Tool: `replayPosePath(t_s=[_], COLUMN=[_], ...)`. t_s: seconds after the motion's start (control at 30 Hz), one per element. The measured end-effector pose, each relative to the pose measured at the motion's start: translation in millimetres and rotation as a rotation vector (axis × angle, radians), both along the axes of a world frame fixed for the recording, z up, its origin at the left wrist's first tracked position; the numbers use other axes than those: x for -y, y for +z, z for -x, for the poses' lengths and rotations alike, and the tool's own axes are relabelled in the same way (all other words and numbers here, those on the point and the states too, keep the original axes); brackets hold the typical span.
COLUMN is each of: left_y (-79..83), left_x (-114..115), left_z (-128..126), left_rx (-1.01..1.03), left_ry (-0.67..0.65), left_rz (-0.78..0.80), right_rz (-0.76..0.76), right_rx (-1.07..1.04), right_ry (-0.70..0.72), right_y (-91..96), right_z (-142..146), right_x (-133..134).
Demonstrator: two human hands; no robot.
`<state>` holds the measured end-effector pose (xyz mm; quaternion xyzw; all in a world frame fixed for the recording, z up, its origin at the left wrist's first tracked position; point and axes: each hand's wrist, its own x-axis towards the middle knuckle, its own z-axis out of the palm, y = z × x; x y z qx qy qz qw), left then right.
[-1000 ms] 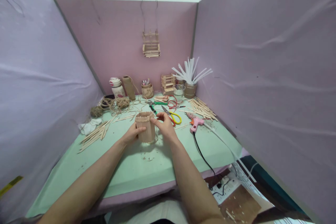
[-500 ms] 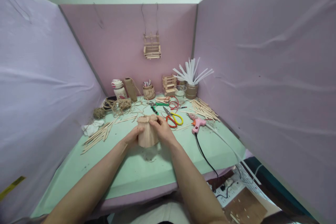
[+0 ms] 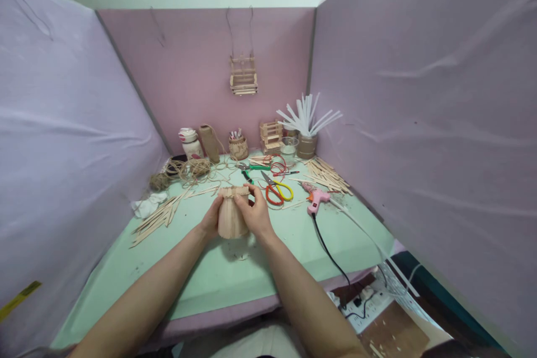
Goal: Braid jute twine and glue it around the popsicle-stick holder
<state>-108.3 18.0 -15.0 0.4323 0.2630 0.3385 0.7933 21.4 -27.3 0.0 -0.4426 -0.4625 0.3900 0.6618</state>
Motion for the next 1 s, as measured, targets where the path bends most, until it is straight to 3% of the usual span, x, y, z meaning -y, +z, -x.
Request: replayPosePath(t_s=[0.1,0.33,0.5,0.73,0.9,1.0], left_y=[2.2,1.0,0.2,-1.8,1.0,-0.5], left_x=[1,0,1,2,2,0], left_z=[1,4,0,-15,-9,-8], left_rx=[0.057,0.075,0.018,-0.060,-0.058,-0.082], left_ry=[-0.070,-0.066,-0.065,0.165,0.069,0.078], left_rz=[0.005,0.080,0.007,-0.211,-0.253,-0.267], right_rz=[-0.034,-0.033,-0.030,-0.002,0.002,0.030], right_rx=[-0.011,-0.033,-0.015,-0.019,-0.060,-0.108], right_ry=[0.028,0.128,0.111,-0.011,-0.040,-0.036], right_y=[0.7,-5.6,-7.9,-7.9,-11.8,-13.8], right_z=[3,4,3,1,-4,-8], right_x=[4,4,2,-3,-8,-11])
